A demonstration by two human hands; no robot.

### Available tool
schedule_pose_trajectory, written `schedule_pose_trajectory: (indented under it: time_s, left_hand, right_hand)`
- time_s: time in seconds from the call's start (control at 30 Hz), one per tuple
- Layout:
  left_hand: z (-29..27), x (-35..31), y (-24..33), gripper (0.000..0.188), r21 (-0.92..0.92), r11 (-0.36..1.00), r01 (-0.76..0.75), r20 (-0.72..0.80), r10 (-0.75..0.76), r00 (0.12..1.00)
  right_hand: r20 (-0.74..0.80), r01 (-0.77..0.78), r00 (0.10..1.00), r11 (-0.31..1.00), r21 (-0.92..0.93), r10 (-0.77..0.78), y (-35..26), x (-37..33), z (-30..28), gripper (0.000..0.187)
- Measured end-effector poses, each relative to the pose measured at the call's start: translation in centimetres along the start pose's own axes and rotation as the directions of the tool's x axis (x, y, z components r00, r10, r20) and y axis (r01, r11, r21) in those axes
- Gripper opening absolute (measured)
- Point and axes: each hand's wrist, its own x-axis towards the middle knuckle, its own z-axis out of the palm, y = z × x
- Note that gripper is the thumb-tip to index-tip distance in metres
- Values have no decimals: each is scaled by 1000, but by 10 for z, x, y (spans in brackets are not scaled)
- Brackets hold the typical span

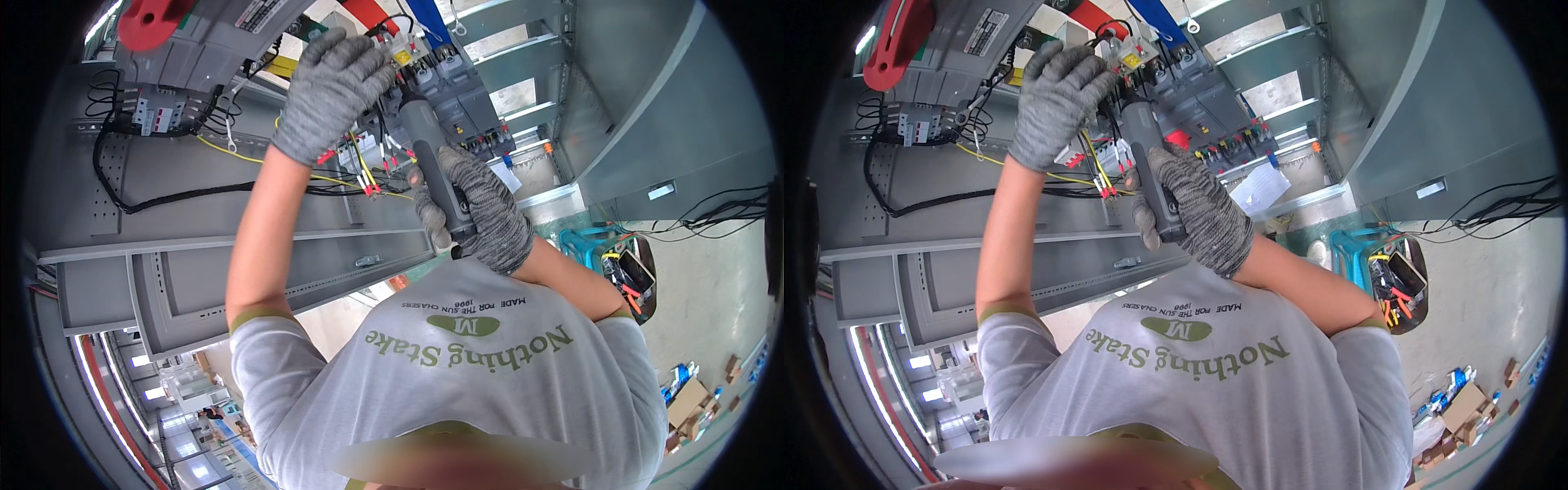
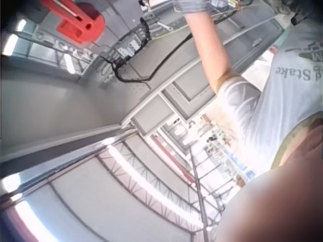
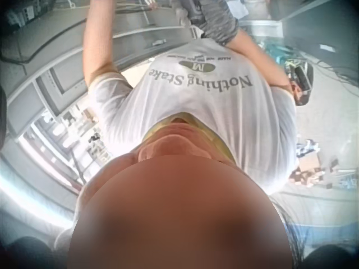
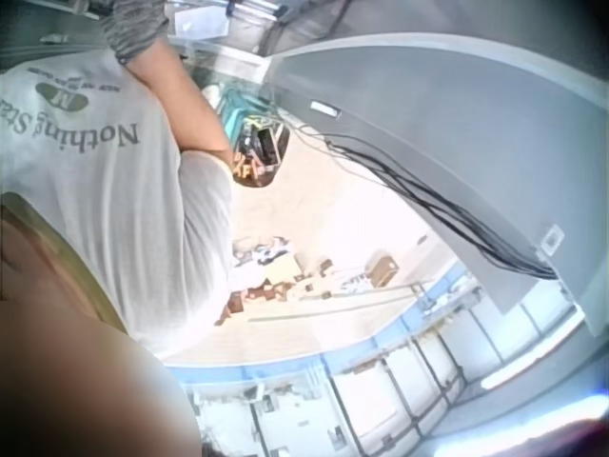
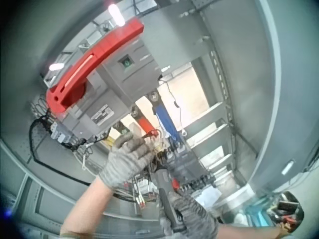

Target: The person uses a cordless screwdriver to tighten screws on electrical components inside a metal cabinet. They repeatedly reach into the cabinet, align wires, and secure terminals while wearing gloves.

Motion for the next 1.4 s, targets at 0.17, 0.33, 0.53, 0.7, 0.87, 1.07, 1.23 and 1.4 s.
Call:
schedule_pose_trajectory:
  time_s: [0.17,0.33,0.53,0.7,0.87,1.07,1.23,1.4]
  left_hand:
    - [11,3,-17,44,110,984,-142,61,136,989]
    - [-12,31,-21,22,-42,966,-253,-137,246,960]
    - [-5,30,-29,27,-30,968,-251,-39,249,968]
    - [0,27,-32,28,-66,973,-220,1,220,975]
    - [18,16,-31,50,43,983,-177,138,170,976]
    - [29,11,-43,53,-130,962,-240,31,246,969]
    - [19,26,-45,36,-141,932,-335,-50,331,942]
    - [15,27,-45,33,-150,923,-354,-56,350,935]
  right_hand:
    - [-32,33,999,998,-48,-34,7,2,2,45]
    - [-114,40,993,999,25,-36,8,1,4,45]
    - [-74,55,996,993,101,-48,18,6,1,46]
    - [-93,92,992,986,139,-80,21,7,5,44]
    - [-70,191,980,981,39,-188,24,8,8,35]
    - [-21,165,985,973,-164,-171,30,10,-1,36]
    - [18,159,987,968,-193,-159,30,11,-7,31]
    - [-70,104,992,993,-57,-108,31,14,0,34]
